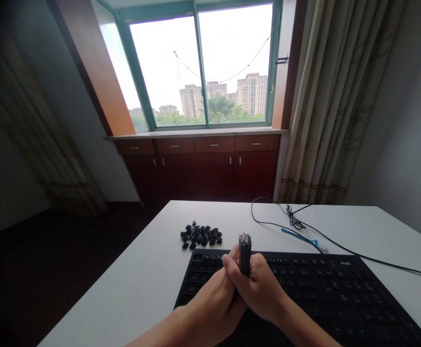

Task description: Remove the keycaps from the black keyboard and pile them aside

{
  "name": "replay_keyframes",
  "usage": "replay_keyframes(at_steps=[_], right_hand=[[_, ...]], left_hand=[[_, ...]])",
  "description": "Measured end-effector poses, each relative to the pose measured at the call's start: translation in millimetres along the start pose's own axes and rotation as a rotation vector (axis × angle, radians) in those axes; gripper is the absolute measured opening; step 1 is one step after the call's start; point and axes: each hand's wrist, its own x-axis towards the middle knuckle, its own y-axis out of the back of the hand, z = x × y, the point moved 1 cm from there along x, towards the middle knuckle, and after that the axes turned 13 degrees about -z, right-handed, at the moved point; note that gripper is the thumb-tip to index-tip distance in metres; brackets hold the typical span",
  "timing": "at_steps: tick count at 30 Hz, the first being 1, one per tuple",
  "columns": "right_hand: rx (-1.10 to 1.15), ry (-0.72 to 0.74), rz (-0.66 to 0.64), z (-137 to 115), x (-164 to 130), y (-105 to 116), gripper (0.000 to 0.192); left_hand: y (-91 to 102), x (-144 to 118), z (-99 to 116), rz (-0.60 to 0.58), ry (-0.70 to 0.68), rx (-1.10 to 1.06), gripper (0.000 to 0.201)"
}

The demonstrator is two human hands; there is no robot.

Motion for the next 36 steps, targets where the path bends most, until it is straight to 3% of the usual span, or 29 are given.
replay_keyframes(at_steps=[5, 12, 14, 18, 20, 24, 27, 29, 32, 36], right_hand=[[0.031, 0.043, 0.015, -0.8, -1.2, 2.5, 0.05], [0.052, 0.077, 0.015, -4.8, -3.0, 4.5, 0.05], [0.113, 0.053, 0.074, -2.3, -1.8, 3.7, 0.052], [0.255, -0.02, 0.318, 1.2, 2.3, 1.4, 0.055], [0.229, -0.019, 0.319, -0.2, 3.8, 0.4, 0.055], [0.228, 0.028, 0.298, -3.0, 2.9, 1.9, 0.059], [0.236, 0.038, 0.344, -2.8, 0.7, 4.2, 0.058], [0.246, 0.031, 0.371, -2.7, -0.3, 5.5, 0.057], [0.24, 0.024, 0.387, -3.8, -1.3, 6.8, 0.056], [0.222, 0.013, 0.395, -5.0, -2.1, 7.3, 0.057]], left_hand=[[-0.8, -0.2, 0.0, -0.021, -0.019, 0.05, 0.069], [-3.6, 0.6, -0.4, -0.004, -0.05, 0.037, 0.082], [-5.6, 0.3, -1.4, -0.001, -0.052, 0.047, 0.086], [-7.7, 0.8, -1.5, -0.021, 0.023, 0.115, 0.083], [-6.5, 1.8, 0.1, -0.032, 0.046, 0.127, 0.075], [1.5, 1.1, 4.0, -0.036, 0.065, 0.144, 0.068], [15.0, -3.8, 3.4, -0.001, 0.12, 0.247, 0.07], [27.0, -7.7, 0.5, 0.002, 0.161, 0.347, 0.059], [42.6, -11.2, -5.4, -0.138, 0.117, 0.497, 0.028], [49.6, -12.4, -8.6, -0.282, -0.087, 0.674, 0.031]])
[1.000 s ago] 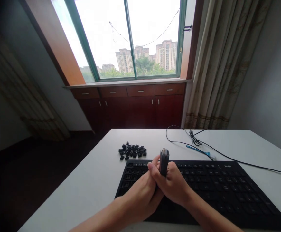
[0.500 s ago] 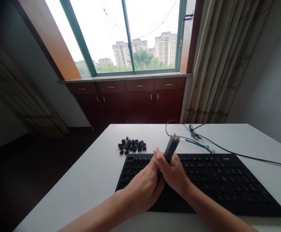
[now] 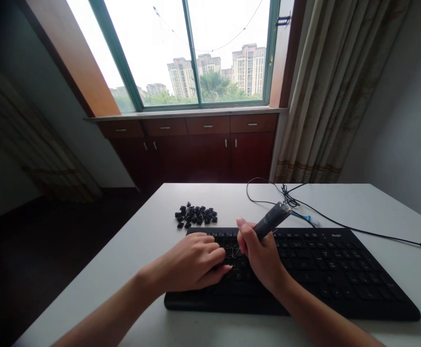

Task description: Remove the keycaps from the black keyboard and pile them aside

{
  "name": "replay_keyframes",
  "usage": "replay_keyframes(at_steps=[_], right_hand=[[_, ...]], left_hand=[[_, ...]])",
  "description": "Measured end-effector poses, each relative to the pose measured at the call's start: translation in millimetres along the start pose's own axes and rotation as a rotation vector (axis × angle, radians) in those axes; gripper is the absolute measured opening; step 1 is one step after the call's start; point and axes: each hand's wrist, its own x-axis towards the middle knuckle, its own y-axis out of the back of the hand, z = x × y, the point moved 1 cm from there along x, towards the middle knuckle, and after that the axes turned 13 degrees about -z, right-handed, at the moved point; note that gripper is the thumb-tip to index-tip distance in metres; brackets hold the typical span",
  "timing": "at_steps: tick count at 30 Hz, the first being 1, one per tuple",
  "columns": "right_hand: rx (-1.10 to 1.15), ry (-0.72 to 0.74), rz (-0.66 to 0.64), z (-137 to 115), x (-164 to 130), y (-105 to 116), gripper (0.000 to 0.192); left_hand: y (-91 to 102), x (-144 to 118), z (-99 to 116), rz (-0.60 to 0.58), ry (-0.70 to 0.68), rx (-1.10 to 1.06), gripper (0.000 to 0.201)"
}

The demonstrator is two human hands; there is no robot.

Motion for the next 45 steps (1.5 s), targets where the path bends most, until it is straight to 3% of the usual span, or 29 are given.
replay_keyframes(at_steps=[5, 8, 13, 18, 26, 37, 41, 45], right_hand=[[0.054, -0.024, -0.012, 2.6, -0.3, 0.3, 0.057], [0.085, -0.03, -0.016, 4.2, -0.6, 0.7, 0.058], [0.091, -0.019, -0.034, 3.9, 0.0, 1.1, 0.058], [0.088, -0.03, -0.036, 2.2, -0.1, 1.8, 0.057], [0.015, -0.029, -0.017, -11.1, 1.7, 4.3, 0.056], [-0.113, -0.02, -0.073, -27.3, 10.6, 19.3, 0.057], [-0.182, -0.051, -0.128, -27.0, 11.9, 26.2, 0.058], [-0.262, -0.14, -0.226, -21.8, 13.2, 29.4, 0.058]], left_hand=[[0.8, -2.3, -5.0, 0.124, -0.058, -0.012, 0.035], [-0.5, -8.5, -23.5, 0.271, 0.083, -0.165, 0.028], [-11.6, -23.0, -65.5, 0.462, 0.459, -0.313, 0.015], [-22.8, -26.5, -82.4, 0.468, 0.474, -0.387, 0.012], [-29.8, -25.1, -81.8, 0.393, 0.462, -0.359, 0.025], [-27.8, -23.8, -77.8, 0.341, 0.473, -0.307, 0.024], [-17.1, -19.2, -65.5, 0.378, 0.422, -0.331, 0.023], [-6.7, -9.6, -38.7, 0.367, 0.294, -0.378, 0.025]])
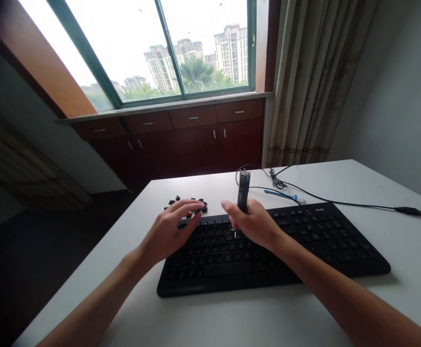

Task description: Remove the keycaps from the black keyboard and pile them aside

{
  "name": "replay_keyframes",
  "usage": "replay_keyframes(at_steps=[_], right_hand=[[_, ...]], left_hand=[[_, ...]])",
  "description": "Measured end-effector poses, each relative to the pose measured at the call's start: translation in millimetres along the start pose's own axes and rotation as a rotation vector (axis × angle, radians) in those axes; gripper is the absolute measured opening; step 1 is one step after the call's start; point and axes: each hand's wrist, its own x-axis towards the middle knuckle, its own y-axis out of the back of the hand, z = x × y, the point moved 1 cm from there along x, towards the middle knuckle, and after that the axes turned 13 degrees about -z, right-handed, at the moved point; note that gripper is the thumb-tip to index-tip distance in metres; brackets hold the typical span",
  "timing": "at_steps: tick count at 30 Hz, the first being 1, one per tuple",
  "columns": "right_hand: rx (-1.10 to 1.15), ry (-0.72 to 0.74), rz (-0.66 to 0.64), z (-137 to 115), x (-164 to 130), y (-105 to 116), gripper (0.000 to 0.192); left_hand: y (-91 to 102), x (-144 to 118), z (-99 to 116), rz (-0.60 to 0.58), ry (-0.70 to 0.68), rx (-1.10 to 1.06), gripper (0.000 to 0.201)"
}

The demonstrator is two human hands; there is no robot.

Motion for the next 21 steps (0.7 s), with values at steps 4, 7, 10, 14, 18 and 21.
replay_keyframes(at_steps=[4, 7, 10, 14, 18, 21], right_hand=[[-0.049, -0.035, -0.051, 7.3, 2.0, -1.6, 0.058], [-0.074, -0.031, -0.076, 10.8, 3.3, -3.1, 0.058], [-0.062, -0.018, -0.092, 10.5, 4.0, -3.3, 0.056], [-0.003, -0.01, -0.156, 4.7, 1.6, -1.7, 0.055], [0.007, 0.023, -0.276, -3.0, -3.6, -2.0, 0.051], [-0.021, 0.061, -0.383, -4.8, -5.5, -3.6, 0.045]], left_hand=[[-11.4, 0.4, 28.8, -0.16, -0.126, -0.046, 0.026], [-18.5, 0.2, 40.6, -0.242, -0.183, -0.051, 0.023], [-20.1, -0.2, 44.4, -0.261, -0.208, -0.039, 0.023], [-17.8, -0.7, 44.8, -0.259, -0.24, -0.016, 0.018], [-18.3, -2.3, 45.5, -0.309, -0.3, -0.018, 0.02], [-19.6, -3.4, 45.8, -0.323, -0.319, -0.052, 0.016]])
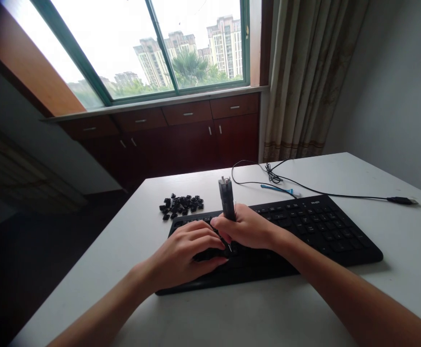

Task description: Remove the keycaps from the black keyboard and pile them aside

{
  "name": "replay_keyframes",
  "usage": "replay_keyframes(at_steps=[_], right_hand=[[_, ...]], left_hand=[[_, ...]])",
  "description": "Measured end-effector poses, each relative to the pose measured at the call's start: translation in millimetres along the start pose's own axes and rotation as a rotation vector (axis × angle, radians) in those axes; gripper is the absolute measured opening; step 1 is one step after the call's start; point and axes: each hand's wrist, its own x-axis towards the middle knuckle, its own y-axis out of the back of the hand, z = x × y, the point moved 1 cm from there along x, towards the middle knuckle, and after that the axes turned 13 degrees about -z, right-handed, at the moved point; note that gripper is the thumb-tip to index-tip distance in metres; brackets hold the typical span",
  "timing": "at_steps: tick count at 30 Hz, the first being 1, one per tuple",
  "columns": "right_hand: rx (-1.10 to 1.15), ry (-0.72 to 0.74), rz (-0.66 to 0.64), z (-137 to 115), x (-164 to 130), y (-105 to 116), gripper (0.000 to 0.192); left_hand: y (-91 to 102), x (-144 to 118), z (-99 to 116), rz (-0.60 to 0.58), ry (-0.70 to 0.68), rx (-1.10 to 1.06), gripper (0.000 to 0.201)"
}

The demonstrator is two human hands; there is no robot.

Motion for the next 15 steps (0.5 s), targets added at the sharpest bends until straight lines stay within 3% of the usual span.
replay_keyframes(at_steps=[4, 15], right_hand=[[-0.032, 0.032, -0.08, 2.7, 0.6, -0.8, 0.039], [-0.156, -0.009, -0.058, 4.3, -0.8, -3.7, 0.036]], left_hand=[[-0.5, 0.0, -0.6, 0.008, 0.002, -0.033, 0.013], [-0.1, 1.1, -3.4, 0.028, -0.034, -0.126, 0.005]])
